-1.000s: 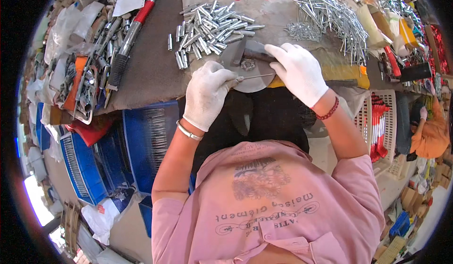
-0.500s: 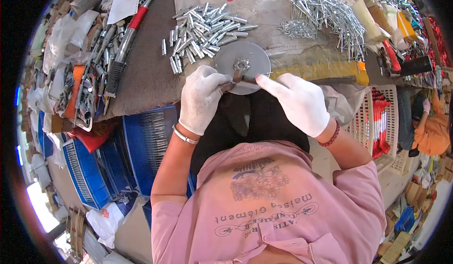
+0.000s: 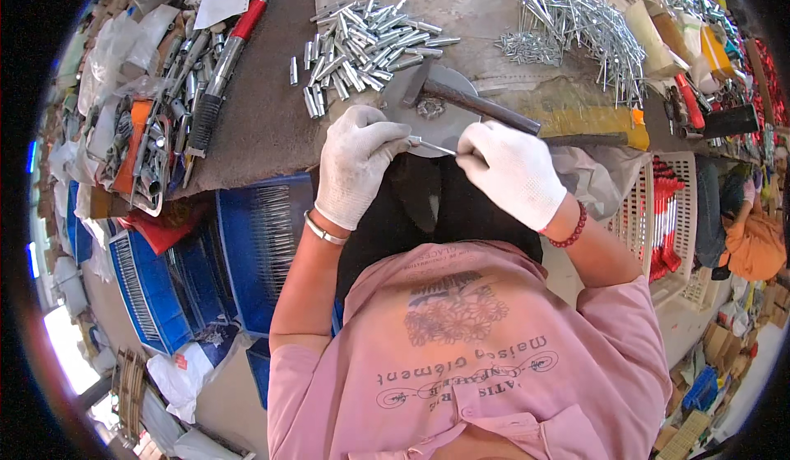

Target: Assembling metal hardware components by hand using a hammer.

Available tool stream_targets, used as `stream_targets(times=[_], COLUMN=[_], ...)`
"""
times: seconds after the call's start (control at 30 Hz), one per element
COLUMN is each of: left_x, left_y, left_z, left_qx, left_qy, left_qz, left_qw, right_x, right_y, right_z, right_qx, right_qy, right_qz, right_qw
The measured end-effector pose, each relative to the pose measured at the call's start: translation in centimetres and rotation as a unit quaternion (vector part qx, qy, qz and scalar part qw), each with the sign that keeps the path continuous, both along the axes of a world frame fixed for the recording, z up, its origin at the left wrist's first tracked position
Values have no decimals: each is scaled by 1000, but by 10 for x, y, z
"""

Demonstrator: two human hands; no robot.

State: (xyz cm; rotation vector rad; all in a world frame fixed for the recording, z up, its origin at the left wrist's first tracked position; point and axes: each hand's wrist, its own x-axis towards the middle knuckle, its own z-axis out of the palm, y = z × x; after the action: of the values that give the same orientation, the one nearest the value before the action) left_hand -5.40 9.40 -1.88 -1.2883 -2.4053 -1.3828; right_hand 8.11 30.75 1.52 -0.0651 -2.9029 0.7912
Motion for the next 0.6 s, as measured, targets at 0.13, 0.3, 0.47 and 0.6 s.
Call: stream_targets(times=[0.13,0.3,0.47,0.6], left_x=[32,64,66,65], left_y=[3,6,2,-14], left_z=[1,-6,2,17], left_qx=[29,43,94,145], left_qy=[-12,-304,-476,-498], left_qz=[114,132,139,128], left_qw=[993,942,863,845], right_x=[8,15,18,14], right_y=[-9,-20,-36,-56], right_z=[3,5,-3,1], right_qx=[-224,-354,-350,-289], right_qy=[-135,-210,-202,-137], right_qz=[-2,-34,-8,4], right_qw=[965,911,914,947])
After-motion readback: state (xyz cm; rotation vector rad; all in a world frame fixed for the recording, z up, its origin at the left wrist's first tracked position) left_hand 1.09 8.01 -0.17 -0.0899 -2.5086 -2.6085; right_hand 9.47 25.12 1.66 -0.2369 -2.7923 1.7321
